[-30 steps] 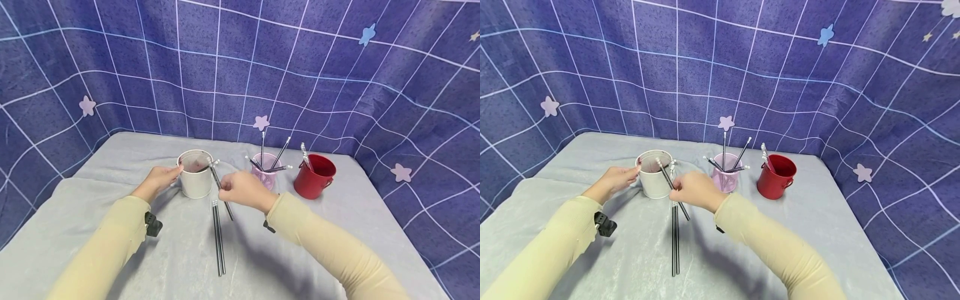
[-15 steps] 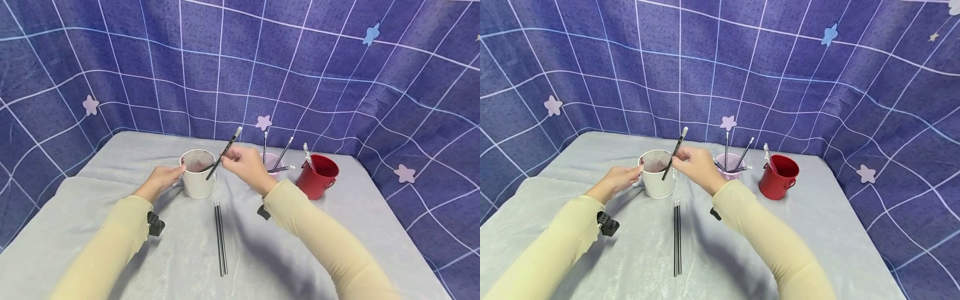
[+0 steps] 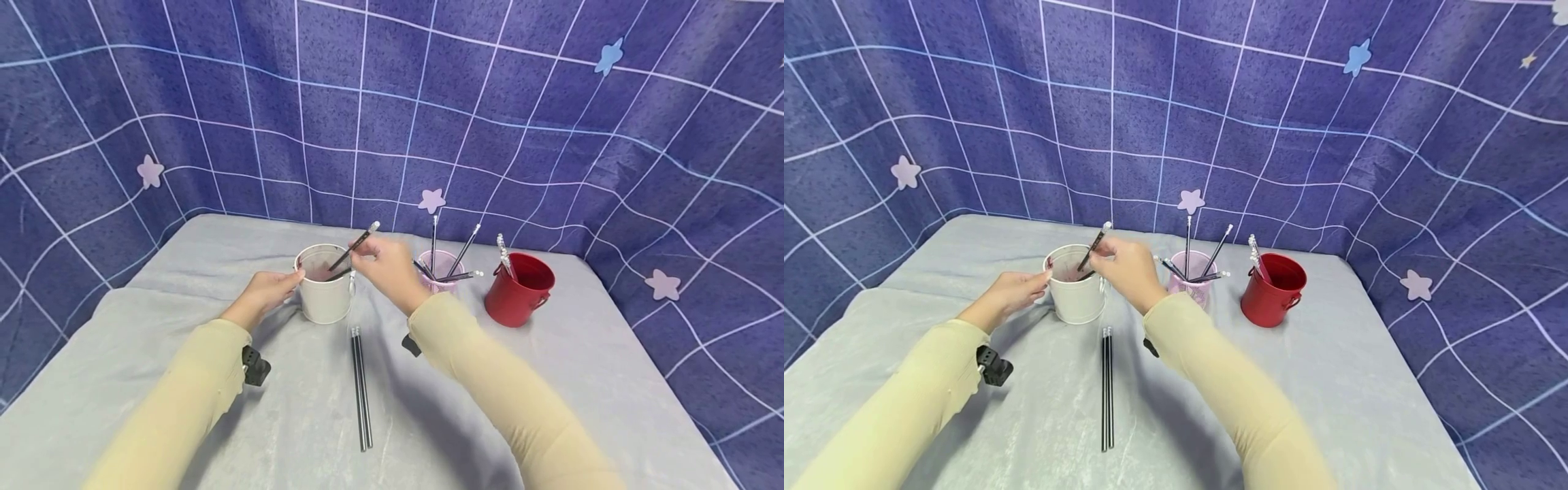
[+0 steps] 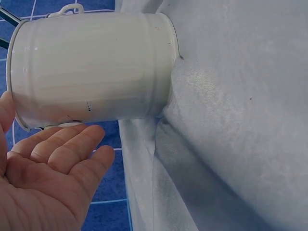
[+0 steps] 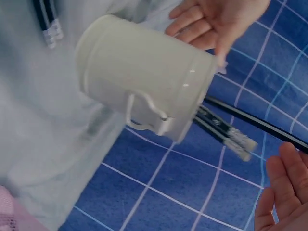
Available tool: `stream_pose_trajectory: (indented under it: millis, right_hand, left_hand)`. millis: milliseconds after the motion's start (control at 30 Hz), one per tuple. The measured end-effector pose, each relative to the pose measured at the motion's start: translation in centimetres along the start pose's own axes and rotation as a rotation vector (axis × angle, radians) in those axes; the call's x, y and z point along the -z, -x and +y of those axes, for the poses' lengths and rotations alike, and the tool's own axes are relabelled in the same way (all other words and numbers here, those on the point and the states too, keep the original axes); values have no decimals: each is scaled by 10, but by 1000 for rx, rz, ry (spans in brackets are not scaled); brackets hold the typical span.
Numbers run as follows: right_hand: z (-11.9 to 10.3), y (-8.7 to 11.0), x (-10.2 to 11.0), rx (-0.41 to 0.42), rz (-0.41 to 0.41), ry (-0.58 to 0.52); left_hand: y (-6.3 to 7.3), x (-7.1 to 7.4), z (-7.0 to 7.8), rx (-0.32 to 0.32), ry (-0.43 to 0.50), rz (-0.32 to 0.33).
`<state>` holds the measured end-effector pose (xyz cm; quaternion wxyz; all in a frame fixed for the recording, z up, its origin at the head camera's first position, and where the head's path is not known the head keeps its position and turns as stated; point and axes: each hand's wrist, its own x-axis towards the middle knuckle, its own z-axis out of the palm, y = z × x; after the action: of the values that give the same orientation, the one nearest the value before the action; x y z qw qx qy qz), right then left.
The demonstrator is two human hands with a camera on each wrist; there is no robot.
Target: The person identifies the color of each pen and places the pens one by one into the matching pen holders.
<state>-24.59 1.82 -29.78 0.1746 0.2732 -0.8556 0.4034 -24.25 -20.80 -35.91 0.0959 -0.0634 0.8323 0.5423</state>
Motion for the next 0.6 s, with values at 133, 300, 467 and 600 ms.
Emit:
stream_pose_trajectory:
  millis: [133,300,467,600]
  right_hand:
    - [4,-1,-10,-32,-23,65]
    - [8,-2,-20,-55,-93,92]
    - [13,-2,-28,-18,-114,144]
    - [15,-2,-31,-18,-116,156]
  left_hand:
    - [0,1,-1,6,-6,-2]
    - [-1,0,-1,3,0,4]
    - [-1,0,0,4,22,3]
    - [0,0,1,2,31,-1]
